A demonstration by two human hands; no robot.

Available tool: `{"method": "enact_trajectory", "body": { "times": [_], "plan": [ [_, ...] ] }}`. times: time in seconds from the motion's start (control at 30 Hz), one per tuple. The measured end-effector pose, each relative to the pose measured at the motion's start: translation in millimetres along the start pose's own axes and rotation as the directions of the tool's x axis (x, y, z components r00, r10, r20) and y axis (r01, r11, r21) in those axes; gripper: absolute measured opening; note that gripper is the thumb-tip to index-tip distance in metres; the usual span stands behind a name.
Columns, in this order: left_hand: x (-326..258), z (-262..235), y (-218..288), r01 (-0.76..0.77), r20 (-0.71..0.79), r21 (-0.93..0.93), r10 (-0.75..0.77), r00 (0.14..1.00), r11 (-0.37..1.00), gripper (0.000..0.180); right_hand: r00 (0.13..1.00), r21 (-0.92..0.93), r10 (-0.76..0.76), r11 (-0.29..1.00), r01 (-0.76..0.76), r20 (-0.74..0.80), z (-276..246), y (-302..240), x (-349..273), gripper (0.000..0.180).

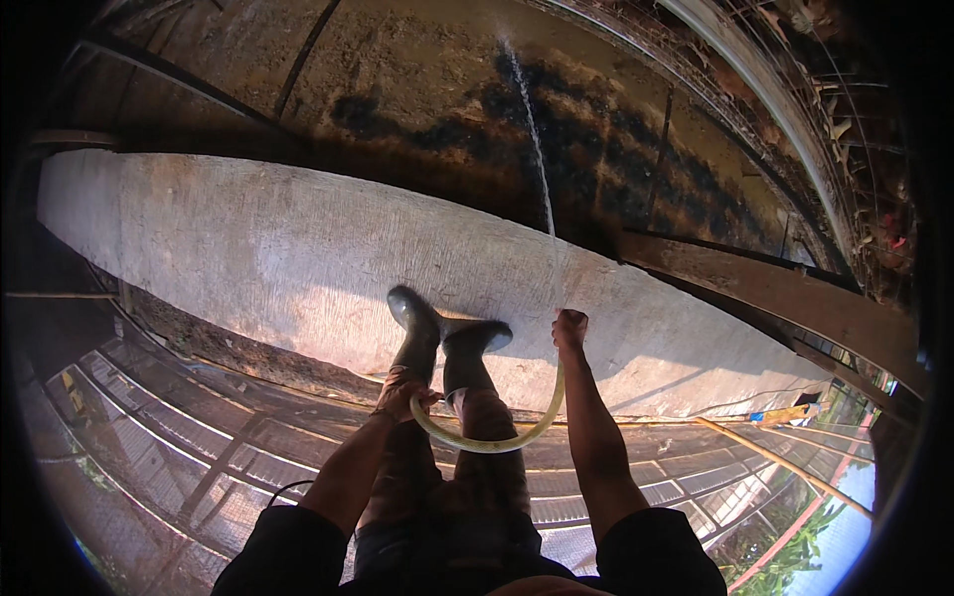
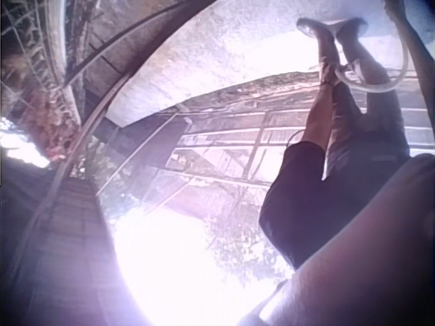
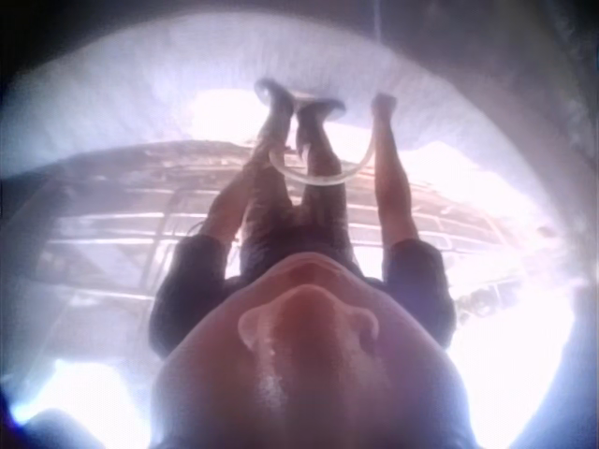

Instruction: The person uses a hose to spray water along a narrow concrete walkway in a chicken coop, moving back and forth to rinse the surface. The person walks along the walkway while directing the water stream toward the floor and adjacent areas.

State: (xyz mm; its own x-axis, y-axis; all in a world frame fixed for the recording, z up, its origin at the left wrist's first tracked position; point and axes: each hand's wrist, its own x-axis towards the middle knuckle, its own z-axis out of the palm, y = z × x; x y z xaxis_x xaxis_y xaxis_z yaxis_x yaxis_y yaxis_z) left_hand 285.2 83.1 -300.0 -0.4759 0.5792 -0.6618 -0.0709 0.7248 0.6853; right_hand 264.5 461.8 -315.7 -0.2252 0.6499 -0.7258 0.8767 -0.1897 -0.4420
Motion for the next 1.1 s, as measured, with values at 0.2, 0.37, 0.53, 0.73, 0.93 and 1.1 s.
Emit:
{"method": "enact_trajectory", "body": {
  "times": [0.2,0.37,0.53,0.73,0.93,1.1],
  "plan": [
    [6,12,-35,-0.15,-0.019,0.12,0.154,0.988,0.981,0.027,0.997,0.031,0.007,1.0,-0.005,-0.073,9,7,0,0.012],
    [6,32,-65,-0.167,0.025,0.061,0.166,0.986,0.984,0.023,0.999,0.052,-0.004,0.999,0.007,-0.053,11,2,-11,0.013],
    [7,35,-74,-0.09,0.116,-0.073,0.098,0.988,0.993,0.023,0.999,0.051,0.021,0.998,-0.019,-0.027,15,-8,-20,0.019],
    [-4,10,-46,0.075,0.14,-0.226,-0.044,0.989,0.971,0.031,0.997,0.06,-0.022,0.998,0.027,-0.07,19,-13,-27,0.016],
    [-6,-2,-38,0.096,0.132,-0.271,-0.061,0.989,0.958,0.03,0.999,0.062,-0.03,0.998,0.032,-0.039,21,-15,-34,0.016],
    [-14,-1,-49,-0.113,-0.11,-0.133,0.099,0.989,0.985,0.025,0.998,0.059,0.065,0.996,-0.065,-0.005,30,-19,-29,0.015]
  ]
}}
